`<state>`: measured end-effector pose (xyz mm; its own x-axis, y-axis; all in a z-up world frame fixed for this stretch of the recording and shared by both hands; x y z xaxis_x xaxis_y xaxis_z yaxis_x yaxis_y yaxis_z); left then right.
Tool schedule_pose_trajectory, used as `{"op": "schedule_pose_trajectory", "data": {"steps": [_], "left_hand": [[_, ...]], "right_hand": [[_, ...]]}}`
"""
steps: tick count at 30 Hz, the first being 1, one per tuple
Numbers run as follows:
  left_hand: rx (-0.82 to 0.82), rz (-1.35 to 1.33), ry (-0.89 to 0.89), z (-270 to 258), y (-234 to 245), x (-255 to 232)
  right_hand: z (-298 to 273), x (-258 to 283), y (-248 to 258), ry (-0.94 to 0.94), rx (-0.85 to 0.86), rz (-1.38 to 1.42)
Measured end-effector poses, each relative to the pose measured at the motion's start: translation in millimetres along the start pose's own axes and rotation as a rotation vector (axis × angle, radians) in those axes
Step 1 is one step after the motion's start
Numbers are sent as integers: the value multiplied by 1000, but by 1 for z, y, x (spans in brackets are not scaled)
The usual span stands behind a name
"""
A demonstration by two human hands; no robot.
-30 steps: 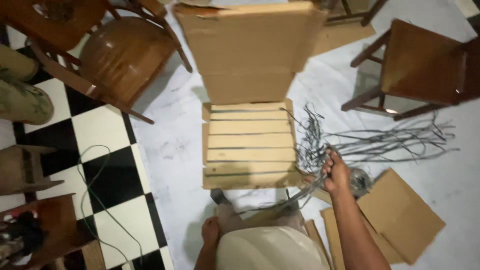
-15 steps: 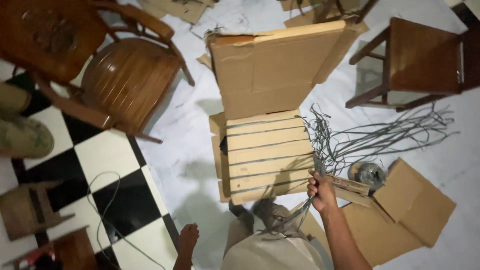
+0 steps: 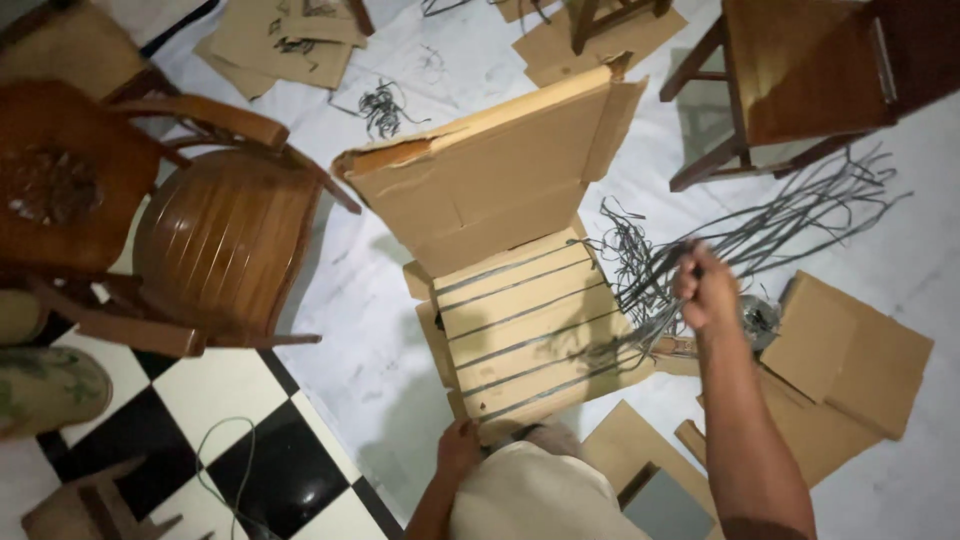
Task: Wrapping chair components with cardboard and securing them with black plastic straps.
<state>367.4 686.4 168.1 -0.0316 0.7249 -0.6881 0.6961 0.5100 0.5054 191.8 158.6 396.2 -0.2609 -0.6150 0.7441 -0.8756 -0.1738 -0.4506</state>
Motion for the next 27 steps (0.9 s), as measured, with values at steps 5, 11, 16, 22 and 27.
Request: {"op": "schedule_pose_trajectory", "data": {"steps": [5, 11, 16, 22, 27], "left_hand": [[206, 41, 129, 35, 25, 7], [303, 2, 60, 122, 51, 54], [491, 648, -618, 194, 97, 36], [833, -91, -795, 181, 156, -62], [972, -67, -123, 200, 76, -53]], "right_hand": [[-115, 110, -140, 301, 74, 25], [-119, -15, -162, 220, -116, -18], [-99, -236, -170, -147, -305, 99], [-116, -378, -186, -328, -508, 161], [-126, -404, -209, -318, -565, 214]]}}
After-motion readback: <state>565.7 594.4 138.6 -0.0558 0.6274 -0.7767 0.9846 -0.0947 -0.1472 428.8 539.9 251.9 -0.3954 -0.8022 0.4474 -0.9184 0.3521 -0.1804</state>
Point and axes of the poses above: each hand's wrist, its own z-axis towards the middle knuckle, its own y-axis out of the back of the hand, x = y × z, the point moved 4 cm from there along z, towards the middle knuckle, and after that the axes turned 2 degrees about y, right-handed, at the moved point
